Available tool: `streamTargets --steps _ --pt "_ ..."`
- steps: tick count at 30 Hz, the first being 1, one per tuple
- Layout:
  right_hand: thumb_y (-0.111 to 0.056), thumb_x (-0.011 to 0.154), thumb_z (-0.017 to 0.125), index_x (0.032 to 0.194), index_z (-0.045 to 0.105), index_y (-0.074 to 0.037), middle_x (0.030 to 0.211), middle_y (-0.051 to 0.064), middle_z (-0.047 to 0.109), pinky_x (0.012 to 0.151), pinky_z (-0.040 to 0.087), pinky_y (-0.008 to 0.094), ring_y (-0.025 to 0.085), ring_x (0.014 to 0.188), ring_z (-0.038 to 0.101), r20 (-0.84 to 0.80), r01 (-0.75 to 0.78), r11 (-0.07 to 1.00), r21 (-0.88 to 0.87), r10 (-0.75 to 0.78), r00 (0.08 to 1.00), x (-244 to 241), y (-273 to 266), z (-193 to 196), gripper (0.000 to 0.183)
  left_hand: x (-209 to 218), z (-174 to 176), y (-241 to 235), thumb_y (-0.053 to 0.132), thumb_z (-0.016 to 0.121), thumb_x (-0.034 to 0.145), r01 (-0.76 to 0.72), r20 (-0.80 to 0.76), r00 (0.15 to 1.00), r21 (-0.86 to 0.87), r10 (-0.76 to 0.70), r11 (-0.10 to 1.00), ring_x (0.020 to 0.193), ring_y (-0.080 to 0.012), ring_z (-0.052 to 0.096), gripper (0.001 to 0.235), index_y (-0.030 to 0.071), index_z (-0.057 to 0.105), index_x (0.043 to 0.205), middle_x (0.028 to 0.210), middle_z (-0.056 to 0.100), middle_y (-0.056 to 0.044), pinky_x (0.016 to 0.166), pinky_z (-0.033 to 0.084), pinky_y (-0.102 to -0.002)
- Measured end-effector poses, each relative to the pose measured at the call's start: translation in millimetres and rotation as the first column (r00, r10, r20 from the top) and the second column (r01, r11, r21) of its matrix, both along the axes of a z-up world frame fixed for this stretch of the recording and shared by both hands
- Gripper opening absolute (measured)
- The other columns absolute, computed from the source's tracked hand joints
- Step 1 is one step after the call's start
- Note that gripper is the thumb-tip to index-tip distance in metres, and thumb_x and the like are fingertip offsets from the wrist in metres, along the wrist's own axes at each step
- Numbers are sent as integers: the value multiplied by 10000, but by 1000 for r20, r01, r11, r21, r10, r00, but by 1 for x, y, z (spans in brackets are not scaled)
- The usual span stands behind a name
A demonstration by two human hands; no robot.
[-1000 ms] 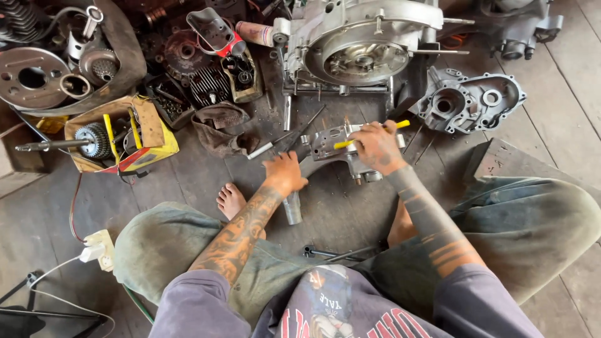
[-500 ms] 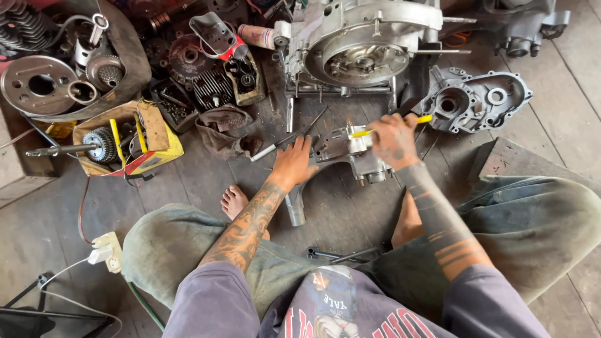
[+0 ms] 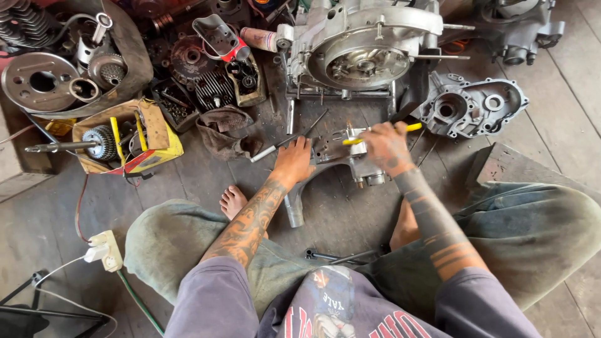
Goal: Cleaning a motorcycle engine component using a small brush to remove grime.
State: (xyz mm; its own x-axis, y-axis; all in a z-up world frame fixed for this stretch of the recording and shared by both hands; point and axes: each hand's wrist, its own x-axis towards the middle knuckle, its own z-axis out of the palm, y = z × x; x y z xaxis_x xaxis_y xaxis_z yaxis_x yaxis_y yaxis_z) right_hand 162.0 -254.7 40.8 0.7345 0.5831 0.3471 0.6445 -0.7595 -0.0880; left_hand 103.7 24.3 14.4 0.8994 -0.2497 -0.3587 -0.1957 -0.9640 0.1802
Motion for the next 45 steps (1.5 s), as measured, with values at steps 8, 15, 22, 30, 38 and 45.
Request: streamTargets --steps 8,15,22,30,38,45 --pt "-307 944 624 900 696 -290 819 -31 599 833 335 364 193 820 604 -18 -97 993 63 98 995 1 3 -5 86 0 4 -2 439 733 923 -10 -33 999 -14 10 1000 1285 -415 584 818 -47 439 1513 1507 435 -261 1024 499 -643" --pt "-277 895 689 943 710 -281 841 -24 613 841 333 380 206 837 596 18 -6 1000 14 6 1000 8 -1 -4 53 2 8 0 434 718 939 2 -38 999 -13 -3 1000 1251 -417 621 784 -48 457 1500 1512 452 -272 1033 495 -657" --pt "-230 885 718 981 717 -301 822 -33 564 859 335 367 191 821 574 77 115 992 -51 -111 991 23 -41 -26 119 7 -21 -5 471 747 889 -15 -15 1000 -2 15 1000 1193 -418 658 826 -53 490 1473 1473 502 -257 992 502 -661" --pt "-304 918 676 938 704 -344 842 -58 617 924 346 383 165 884 611 48 86 995 -43 -84 995 18 -21 -24 52 4 -14 -4 448 757 887 -4 -4 1000 -3 4 1000 1171 -437 662 822 -65 493 1473 1475 503 -273 981 489 -665" --pt "-267 876 696 938 729 -316 868 -60 676 959 360 426 183 928 655 -163 30 999 22 -26 986 19 -8 -35 86 8 -17 -4 451 766 873 2 -9 1000 5 -2 1000 1183 -441 659 841 -60 486 1478 1484 502 -269 979 492 -662" --pt "-275 860 684 887 698 -302 837 -35 649 898 356 401 210 882 642 -135 36 999 -7 -36 990 8 -2 -9 40 7 -9 -6 436 750 900 5 -31 1000 8 -4 1000 1197 -437 652 814 -62 479 1485 1498 488 -268 997 490 -642"
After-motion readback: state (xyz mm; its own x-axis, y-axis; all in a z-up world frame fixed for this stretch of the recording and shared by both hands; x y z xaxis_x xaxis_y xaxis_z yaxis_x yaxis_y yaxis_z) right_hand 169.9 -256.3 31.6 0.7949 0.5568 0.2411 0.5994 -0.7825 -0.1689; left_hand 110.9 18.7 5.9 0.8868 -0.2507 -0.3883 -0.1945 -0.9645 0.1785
